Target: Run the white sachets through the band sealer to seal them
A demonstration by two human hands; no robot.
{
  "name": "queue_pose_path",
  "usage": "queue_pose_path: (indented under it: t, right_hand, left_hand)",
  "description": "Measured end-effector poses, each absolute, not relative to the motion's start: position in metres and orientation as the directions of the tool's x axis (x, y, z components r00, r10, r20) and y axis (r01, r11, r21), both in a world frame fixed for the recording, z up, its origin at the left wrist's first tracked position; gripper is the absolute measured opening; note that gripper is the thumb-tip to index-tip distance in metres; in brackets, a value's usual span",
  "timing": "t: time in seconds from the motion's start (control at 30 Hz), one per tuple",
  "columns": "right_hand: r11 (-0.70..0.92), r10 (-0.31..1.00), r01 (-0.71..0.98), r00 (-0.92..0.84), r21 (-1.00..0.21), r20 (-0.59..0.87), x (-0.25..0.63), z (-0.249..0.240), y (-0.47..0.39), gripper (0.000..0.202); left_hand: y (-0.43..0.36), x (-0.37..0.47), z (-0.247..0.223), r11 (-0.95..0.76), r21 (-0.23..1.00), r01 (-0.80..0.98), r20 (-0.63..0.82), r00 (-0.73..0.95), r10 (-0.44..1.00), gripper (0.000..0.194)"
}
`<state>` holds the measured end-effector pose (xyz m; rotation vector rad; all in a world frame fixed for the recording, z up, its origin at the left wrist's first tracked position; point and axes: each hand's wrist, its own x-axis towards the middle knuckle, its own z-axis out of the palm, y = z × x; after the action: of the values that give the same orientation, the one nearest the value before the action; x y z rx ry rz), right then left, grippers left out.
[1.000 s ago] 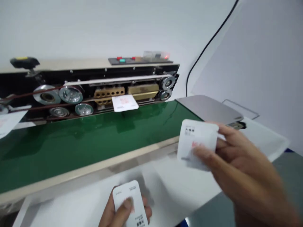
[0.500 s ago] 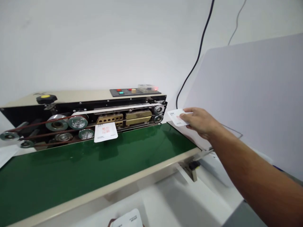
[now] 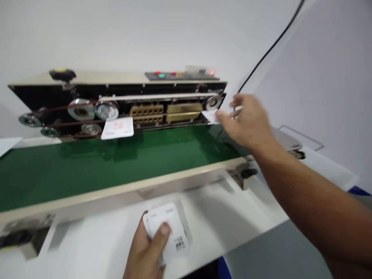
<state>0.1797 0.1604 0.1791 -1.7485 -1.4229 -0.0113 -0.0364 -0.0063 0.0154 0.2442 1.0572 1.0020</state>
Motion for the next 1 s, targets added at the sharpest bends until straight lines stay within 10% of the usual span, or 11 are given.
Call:
queue_pose_path:
  t: [0.1, 0.2, 0.4, 0.63, 1.0]
  right_hand:
    - [0.385, 0.652, 0.835, 0.056, -0.394, 0.756, 0.149, 0.146, 0.101, 0.039]
    - [0.601, 0.731, 0.703, -0.288, -0.382, 0.619, 0.118, 0.098, 0.042, 0.032]
    - [0.341, 0.933, 0.546, -0.299, -0.765, 0.202, 0.089, 0.025, 0.009, 0.033]
    - [0.201, 0.966, 0.565, -0.25, -0.8, 0.066, 0.109, 0.034, 0.017, 0.014]
    - [0.224, 0.852, 0.463, -0.52, -0.858, -0.058, 0.152, 0.061, 0.036, 0.026]
  left_hand:
    - [-0.004, -0.042, 0.026, 0.48, 0.558, -0.677, -0.527, 0.157, 0.835, 0.047]
    - [-0.001, -0.046, 0.022, 0.397, 0.556, -0.73, -0.429, 0.157, 0.89, 0.028]
    - [-0.002, -0.049, 0.016, 0.414, 0.552, -0.724, -0.43, 0.178, 0.885, 0.018]
    - [0.003, -0.048, 0.021, 0.378, 0.511, -0.772, -0.525, 0.068, 0.849, 0.012]
    - [-0.003, -0.05, 0.009, 0.343, 0.777, -0.529, -0.372, 0.055, 0.927, 0.024]
